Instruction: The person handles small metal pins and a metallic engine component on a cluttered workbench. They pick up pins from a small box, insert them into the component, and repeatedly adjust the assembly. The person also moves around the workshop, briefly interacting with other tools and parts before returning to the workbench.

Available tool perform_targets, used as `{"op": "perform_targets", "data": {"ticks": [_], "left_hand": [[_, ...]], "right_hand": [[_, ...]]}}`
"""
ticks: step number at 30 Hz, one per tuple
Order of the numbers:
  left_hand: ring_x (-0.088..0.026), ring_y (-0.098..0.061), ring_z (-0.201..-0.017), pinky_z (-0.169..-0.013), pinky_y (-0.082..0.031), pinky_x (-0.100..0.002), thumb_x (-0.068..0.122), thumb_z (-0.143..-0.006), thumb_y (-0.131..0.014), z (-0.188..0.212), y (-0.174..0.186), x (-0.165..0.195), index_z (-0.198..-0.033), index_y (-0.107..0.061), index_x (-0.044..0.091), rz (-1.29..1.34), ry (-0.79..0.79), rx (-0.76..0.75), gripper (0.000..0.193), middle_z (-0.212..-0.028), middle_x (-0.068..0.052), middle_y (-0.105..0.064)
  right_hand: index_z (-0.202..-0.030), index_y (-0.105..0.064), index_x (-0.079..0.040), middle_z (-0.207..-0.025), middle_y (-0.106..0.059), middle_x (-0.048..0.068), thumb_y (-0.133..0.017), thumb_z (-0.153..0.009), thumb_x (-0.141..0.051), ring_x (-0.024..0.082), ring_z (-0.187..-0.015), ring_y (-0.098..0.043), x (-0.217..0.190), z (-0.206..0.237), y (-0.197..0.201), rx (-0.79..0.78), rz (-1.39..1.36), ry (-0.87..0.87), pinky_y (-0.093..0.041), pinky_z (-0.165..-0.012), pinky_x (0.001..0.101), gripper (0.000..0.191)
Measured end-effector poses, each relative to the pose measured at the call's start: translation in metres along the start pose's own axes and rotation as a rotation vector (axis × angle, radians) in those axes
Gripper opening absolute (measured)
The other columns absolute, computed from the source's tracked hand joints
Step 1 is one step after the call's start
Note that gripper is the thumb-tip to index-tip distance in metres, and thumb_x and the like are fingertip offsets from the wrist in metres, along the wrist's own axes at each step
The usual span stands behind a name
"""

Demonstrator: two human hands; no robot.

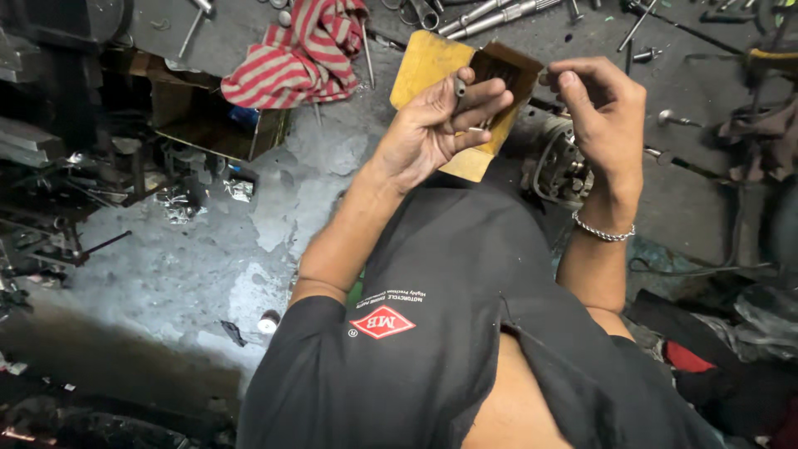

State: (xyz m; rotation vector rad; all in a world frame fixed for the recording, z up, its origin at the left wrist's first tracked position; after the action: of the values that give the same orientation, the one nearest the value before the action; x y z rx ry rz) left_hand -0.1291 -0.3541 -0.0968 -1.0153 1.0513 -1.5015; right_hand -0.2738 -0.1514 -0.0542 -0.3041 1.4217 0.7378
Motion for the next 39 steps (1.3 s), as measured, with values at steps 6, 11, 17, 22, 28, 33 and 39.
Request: {"op": "perform_targets", "data": {"ticks": [6,11,17,22,28,33,39], "left_hand": [[-0.035,-0.056,-0.141,-0.107,-0.058,-0.046,0.021,-0.116,-0.042,-0.002,0.005,-0.004,-0.138,-0.053,0.007,0.066,0.015,0.0,0.029,-0.147,-0.02,-0.059],[-0.036,-0.061,-0.135,-0.103,-0.058,-0.042,0.025,-0.116,-0.043,-0.007,0.005,-0.003,-0.133,-0.054,0.008,-0.051,-0.037,0.034,0.027,-0.141,-0.021,-0.062],[-0.019,-0.064,-0.097,-0.084,-0.058,-0.037,0.027,-0.113,-0.051,0.004,-0.004,0.027,-0.123,-0.053,0.006,-0.423,-0.359,0.147,0.024,-0.113,-0.009,-0.064],[-0.012,-0.054,-0.077,-0.07,-0.054,-0.031,0.029,-0.112,-0.047,0.018,0.006,0.074,-0.124,-0.055,0.005,-0.596,-0.604,0.367,0.028,-0.094,-0.004,-0.056],[-0.009,-0.042,-0.061,-0.057,-0.044,-0.027,0.036,-0.117,-0.043,0.061,0.01,0.137,-0.099,-0.047,0.009,-0.621,-0.874,0.317,0.032,-0.076,0.001,-0.043],[-0.021,-0.06,-0.072,-0.067,-0.052,-0.037,0.023,-0.106,-0.075,0.052,0.001,0.143,-0.094,-0.04,0.007,-1.677,-0.944,0.624,0.04,-0.08,-0.003,-0.056],[-0.039,-0.057,-0.086,-0.079,-0.048,-0.048,0.005,-0.068,-0.08,0.024,0.006,0.149,-0.097,-0.048,0.004,-2.194,-0.924,0.783,0.044,-0.093,-0.015,-0.054]], "right_hand": [[-0.123,-0.07,0.003,-0.112,-0.074,0.007,-0.065,-0.114,-0.01,0.011,-0.105,-0.068,0.005,0.005,0.006,0.0,0.002,-0.007,-0.054,-0.094,0.0245,0.016],[-0.122,-0.07,0.003,-0.109,-0.073,0.005,-0.065,-0.113,-0.01,0.009,-0.101,-0.067,0.006,0.01,0.006,0.027,0.014,-0.04,-0.053,-0.091,0.0236,0.016],[-0.119,-0.07,0.004,-0.105,-0.072,0.004,-0.066,-0.11,-0.009,0.009,-0.098,-0.066,-0.001,0.016,0.0,0.056,-0.022,-0.07,-0.053,-0.089,0.0241,0.016],[-0.119,-0.069,0.004,-0.107,-0.073,0.006,-0.063,-0.109,-0.006,0.011,-0.101,-0.069,-0.006,0.017,-0.011,0.026,-0.074,-0.038,-0.055,-0.092,0.0259,0.015],[-0.12,-0.067,0.004,-0.107,-0.073,0.009,-0.061,-0.111,-0.003,0.014,-0.1,-0.071,-0.015,0.011,-0.022,0.063,-0.146,-0.036,-0.058,-0.094,0.0283,0.013],[-0.12,-0.067,0.005,-0.108,-0.073,0.01,-0.06,-0.11,-0.003,0.015,-0.101,-0.071,-0.026,-0.003,-0.03,0.048,-0.144,-0.06,-0.058,-0.095,0.0286,0.014],[-0.12,-0.067,0.005,-0.109,-0.073,0.01,-0.06,-0.11,-0.003,0.016,-0.104,-0.071,-0.034,-0.004,-0.034,0.051,-0.151,-0.023,-0.057,-0.096,0.0295,0.015]]}}
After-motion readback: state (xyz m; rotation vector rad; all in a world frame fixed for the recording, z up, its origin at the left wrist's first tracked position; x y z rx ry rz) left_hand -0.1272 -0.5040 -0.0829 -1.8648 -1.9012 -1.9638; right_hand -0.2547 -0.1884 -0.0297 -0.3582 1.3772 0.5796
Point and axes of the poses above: each hand's wrist, its own z-axis away from the middle knuckle, its own y-axis out of the back of the hand, x = y × z, the point moved 2 cm from there along -z, towards the middle knuckle
